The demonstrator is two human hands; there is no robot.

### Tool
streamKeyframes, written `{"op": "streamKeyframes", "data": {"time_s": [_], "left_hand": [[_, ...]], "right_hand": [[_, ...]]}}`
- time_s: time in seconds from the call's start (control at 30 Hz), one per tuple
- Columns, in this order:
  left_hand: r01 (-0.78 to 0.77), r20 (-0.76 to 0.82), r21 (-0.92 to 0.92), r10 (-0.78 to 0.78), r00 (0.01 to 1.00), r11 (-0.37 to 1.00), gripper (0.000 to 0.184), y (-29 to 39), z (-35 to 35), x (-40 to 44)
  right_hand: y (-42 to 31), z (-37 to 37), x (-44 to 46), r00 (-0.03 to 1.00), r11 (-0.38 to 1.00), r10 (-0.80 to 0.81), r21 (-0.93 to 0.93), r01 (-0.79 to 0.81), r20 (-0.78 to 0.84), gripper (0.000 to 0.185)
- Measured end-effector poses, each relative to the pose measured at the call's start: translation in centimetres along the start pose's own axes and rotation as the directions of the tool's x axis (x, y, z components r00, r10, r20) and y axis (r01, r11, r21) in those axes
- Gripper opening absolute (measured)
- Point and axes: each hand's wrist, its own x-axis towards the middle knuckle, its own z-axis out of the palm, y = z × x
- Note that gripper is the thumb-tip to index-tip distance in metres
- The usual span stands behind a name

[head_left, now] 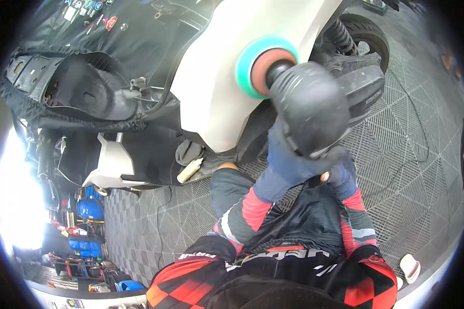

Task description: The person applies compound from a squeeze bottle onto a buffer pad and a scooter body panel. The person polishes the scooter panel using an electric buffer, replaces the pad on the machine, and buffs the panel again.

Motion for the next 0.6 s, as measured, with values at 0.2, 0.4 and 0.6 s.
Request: {"op": "streamKeyframes", "data": {"time_s": [0.2, 0.4, 0.6], "left_hand": [[0.004, 0.088, -0.351, 0.029, 0.996, 0.936, 0.098, -6.0, -4.0, -5.4], [-0.093, -0.105, -0.595, 0.037, 0.994, 0.798, 0.108, -12.2, -5.8, -9.4], [-0.002, -0.061, -0.617, -0.046, 0.997, 0.787, 0.109, -9.6, -4.5, -8.9]], "right_hand": [[5.2, 2.5, 0.8, 0.970, 0.911, 0.130, 0.361, -0.199, 0.206, 0.091], [5.1, 4.3, 1.1, 0.968, 0.989, 0.108, 0.071, -0.127, 0.225, 0.091], [3.6, 3.0, 0.8, 0.954, 0.974, 0.225, -0.077, -0.214, 0.198, 0.088]]}}
